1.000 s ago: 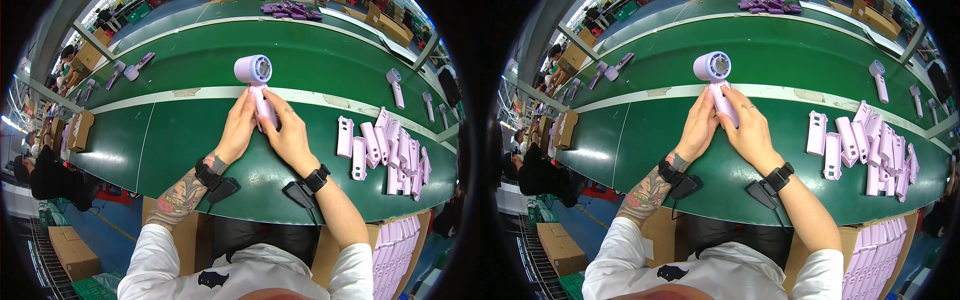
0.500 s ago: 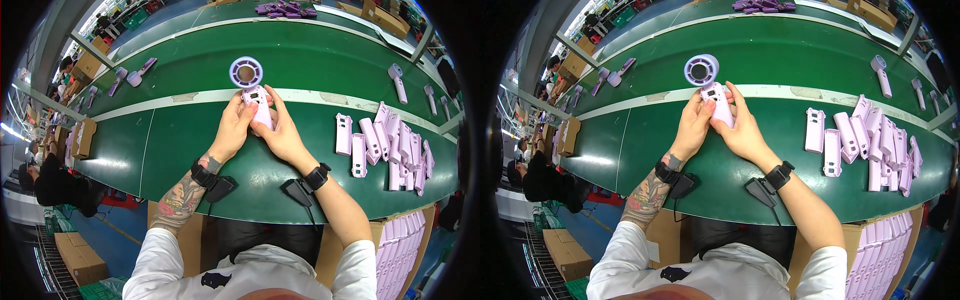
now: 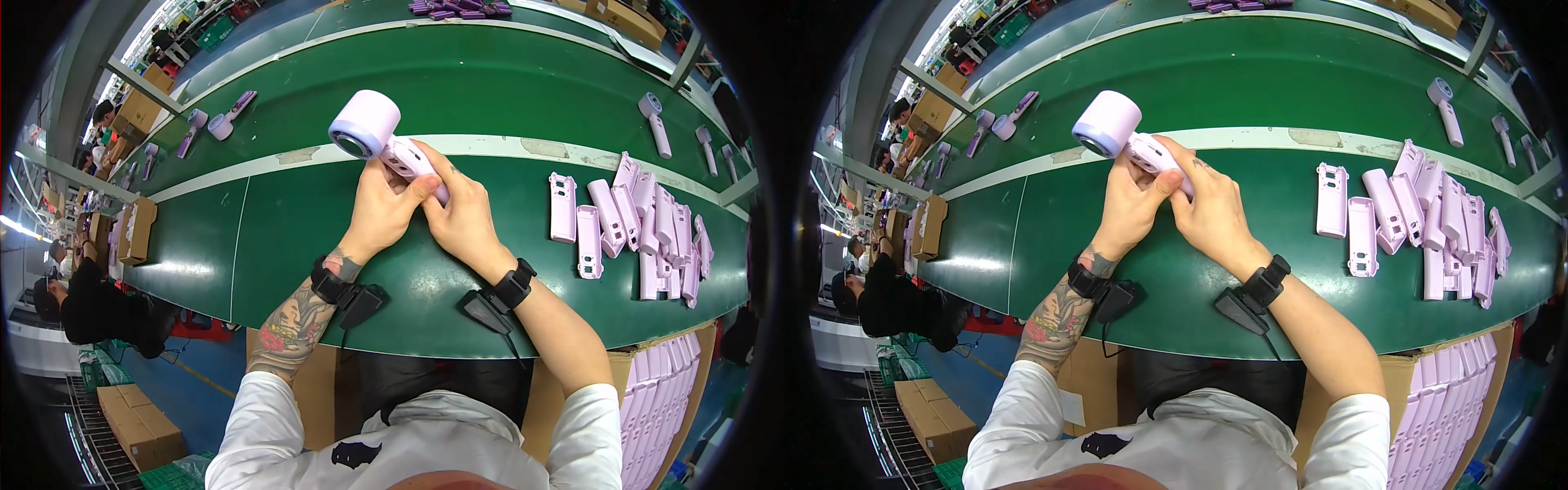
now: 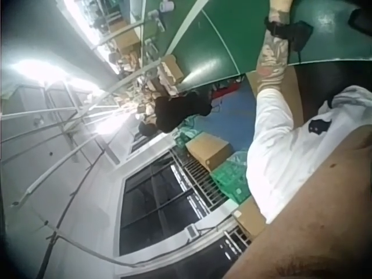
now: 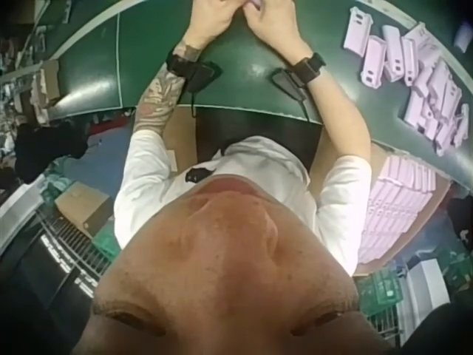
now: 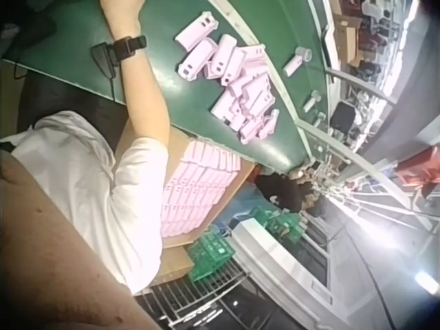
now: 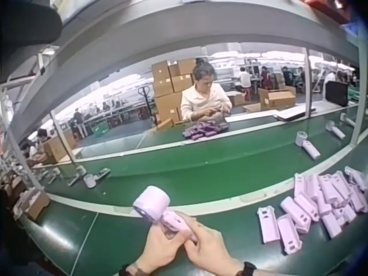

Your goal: The person assembles handheld fans by picking up a fan body and a back cover, fitting the cover onto the body, and pressing them together. Once assembled, the person places the fan on the conveyor belt and repeats the process.

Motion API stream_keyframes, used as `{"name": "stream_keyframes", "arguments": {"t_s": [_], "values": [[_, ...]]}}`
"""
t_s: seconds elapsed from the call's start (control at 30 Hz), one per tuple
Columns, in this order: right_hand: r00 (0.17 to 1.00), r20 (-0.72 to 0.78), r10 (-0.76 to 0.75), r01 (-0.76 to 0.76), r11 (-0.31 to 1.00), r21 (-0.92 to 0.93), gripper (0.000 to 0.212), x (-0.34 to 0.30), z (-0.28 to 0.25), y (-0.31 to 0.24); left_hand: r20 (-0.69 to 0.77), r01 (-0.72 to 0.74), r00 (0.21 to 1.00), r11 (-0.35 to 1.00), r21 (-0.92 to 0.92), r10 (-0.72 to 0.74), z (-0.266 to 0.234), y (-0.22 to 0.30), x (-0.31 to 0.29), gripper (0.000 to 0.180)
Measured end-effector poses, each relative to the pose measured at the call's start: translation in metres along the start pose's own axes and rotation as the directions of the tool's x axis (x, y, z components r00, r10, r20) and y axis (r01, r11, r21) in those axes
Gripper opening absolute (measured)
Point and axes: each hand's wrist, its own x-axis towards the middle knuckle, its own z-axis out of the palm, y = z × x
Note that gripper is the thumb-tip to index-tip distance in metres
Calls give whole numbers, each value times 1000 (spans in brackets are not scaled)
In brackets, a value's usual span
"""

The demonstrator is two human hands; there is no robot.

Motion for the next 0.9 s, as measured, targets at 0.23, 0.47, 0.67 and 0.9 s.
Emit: {"name": "stream_keyframes", "arguments": {"t_s": [0.23,0.47,0.67,0.9], "values": [[959,65,276,-257,744,616,39,3,10,21,-73,97,991,983,-156,-110,13,-5,0,71],[877,415,242,-467,228,854,42,10,-6,35,67,39,996,984,173,-52,20,0,-5,89],[889,392,237,-451,311,836,43,8,-7,31,-4,41,999,957,286,-41,29,16,-12,90],[953,-115,282,-220,899,380,36,13,1,26,185,109,975,991,74,-122,12,-8,2,81]]}}
